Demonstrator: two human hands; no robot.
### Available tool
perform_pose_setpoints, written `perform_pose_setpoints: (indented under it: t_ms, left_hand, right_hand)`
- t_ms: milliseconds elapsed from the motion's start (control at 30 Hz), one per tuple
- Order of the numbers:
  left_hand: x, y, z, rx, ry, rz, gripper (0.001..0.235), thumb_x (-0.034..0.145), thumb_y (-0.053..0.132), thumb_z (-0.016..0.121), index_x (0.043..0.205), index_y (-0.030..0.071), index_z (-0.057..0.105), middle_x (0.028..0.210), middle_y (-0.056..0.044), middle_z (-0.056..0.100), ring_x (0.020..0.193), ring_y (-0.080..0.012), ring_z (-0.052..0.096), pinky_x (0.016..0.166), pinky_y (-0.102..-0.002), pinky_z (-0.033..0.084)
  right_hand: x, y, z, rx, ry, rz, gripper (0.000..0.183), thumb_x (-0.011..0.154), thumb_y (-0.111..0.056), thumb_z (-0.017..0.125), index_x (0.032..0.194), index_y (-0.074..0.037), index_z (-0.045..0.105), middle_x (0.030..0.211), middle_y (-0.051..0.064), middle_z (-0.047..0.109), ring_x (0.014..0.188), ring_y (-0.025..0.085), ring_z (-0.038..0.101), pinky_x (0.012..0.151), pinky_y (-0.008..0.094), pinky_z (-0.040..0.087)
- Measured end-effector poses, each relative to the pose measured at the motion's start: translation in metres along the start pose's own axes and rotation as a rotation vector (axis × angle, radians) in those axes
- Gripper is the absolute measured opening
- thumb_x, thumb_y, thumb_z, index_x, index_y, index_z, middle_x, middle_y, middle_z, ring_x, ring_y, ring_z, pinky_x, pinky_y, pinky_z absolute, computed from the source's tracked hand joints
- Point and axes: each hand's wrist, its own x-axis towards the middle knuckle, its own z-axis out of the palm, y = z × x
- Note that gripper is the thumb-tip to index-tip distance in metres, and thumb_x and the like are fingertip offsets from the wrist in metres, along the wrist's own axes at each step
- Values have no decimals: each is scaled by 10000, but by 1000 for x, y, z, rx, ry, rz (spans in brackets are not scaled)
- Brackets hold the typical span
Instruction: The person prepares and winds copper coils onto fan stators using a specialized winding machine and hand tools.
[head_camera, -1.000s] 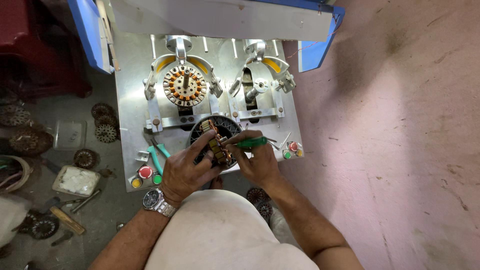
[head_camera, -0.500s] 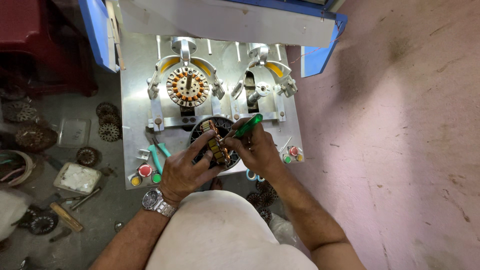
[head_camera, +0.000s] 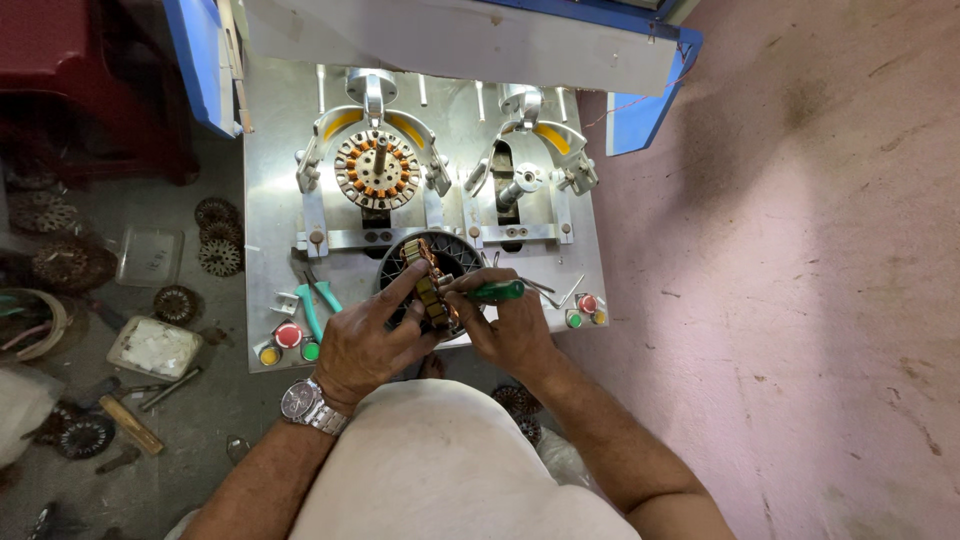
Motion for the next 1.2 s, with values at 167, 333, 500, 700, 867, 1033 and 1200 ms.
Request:
perform_pose_setpoints:
  t_ms: [167, 333, 500, 700, 867, 1033, 1200]
  left_hand:
    - [-2, 4, -1, 33, -25, -15, 387, 800, 348, 860, 962, 74, 641, 1476, -109, 568, 831, -177, 715, 551, -322, 570]
    - [-7, 7, -6, 61, 42, 30, 460, 836, 347, 838, 1147, 78, 633, 1510, -122, 528, 1028, -256, 733, 652, -329, 592]
    - [-19, 13, -8, 66, -15, -145, 510, 800, 265, 859, 1194, 51, 616, 1468, -169, 558, 1041, -291, 719, 734, -379, 619]
    - [-32, 27, -3, 38, 10, -303, 470, 854, 161, 829, 1220, 2, 580, 1442, -221, 579, 1167, -350, 696, 890, -432, 601]
    - [-38, 36, 4, 5, 2, -451, 466, 888, 116, 790, 1277, 1, 561, 1471, -218, 564, 1309, -371, 621, 1047, -463, 557]
    - [-45, 43, 12, 37, 29, -580, 476, 884, 113, 796, 1293, 40, 564, 1497, -200, 567, 1392, -363, 577, 1160, -485, 493]
    - [-52, 53, 18, 27, 142, -670, 462, 922, 82, 773, 1325, 47, 552, 1516, -182, 561, 1421, -357, 558, 1199, -459, 469]
  right_hand:
    - [-8, 4, -1, 238, 8, 155, 210, 1003, -14, 697, 1169, -3, 568, 1038, 134, 765, 994, 213, 787, 801, 321, 675]
    - [-27, 23, -25, 571, 241, 402, 298, 986, -51, 694, 1212, -21, 502, 1016, 108, 739, 908, 149, 754, 797, 293, 644]
    - [-59, 82, -25, -41, -150, 784, 400, 899, -169, 758, 1252, -42, 618, 893, 127, 771, 740, 182, 751, 674, 340, 605]
    - [-115, 142, 38, -289, -494, 894, 450, 885, -256, 760, 1294, -137, 616, 915, 140, 770, 803, 295, 753, 749, 434, 599]
    - [-131, 167, 62, -319, -351, 773, 457, 886, -224, 781, 1274, -95, 576, 934, 196, 740, 869, 388, 730, 786, 489, 582]
    - [-133, 177, 52, -250, -287, 660, 322, 917, -220, 737, 1193, -97, 628, 972, 140, 723, 859, 300, 737, 760, 396, 613]
    - [-142, 178, 3, -221, -204, 547, 158, 905, -183, 736, 1027, -83, 727, 933, 104, 729, 843, 275, 719, 760, 400, 573]
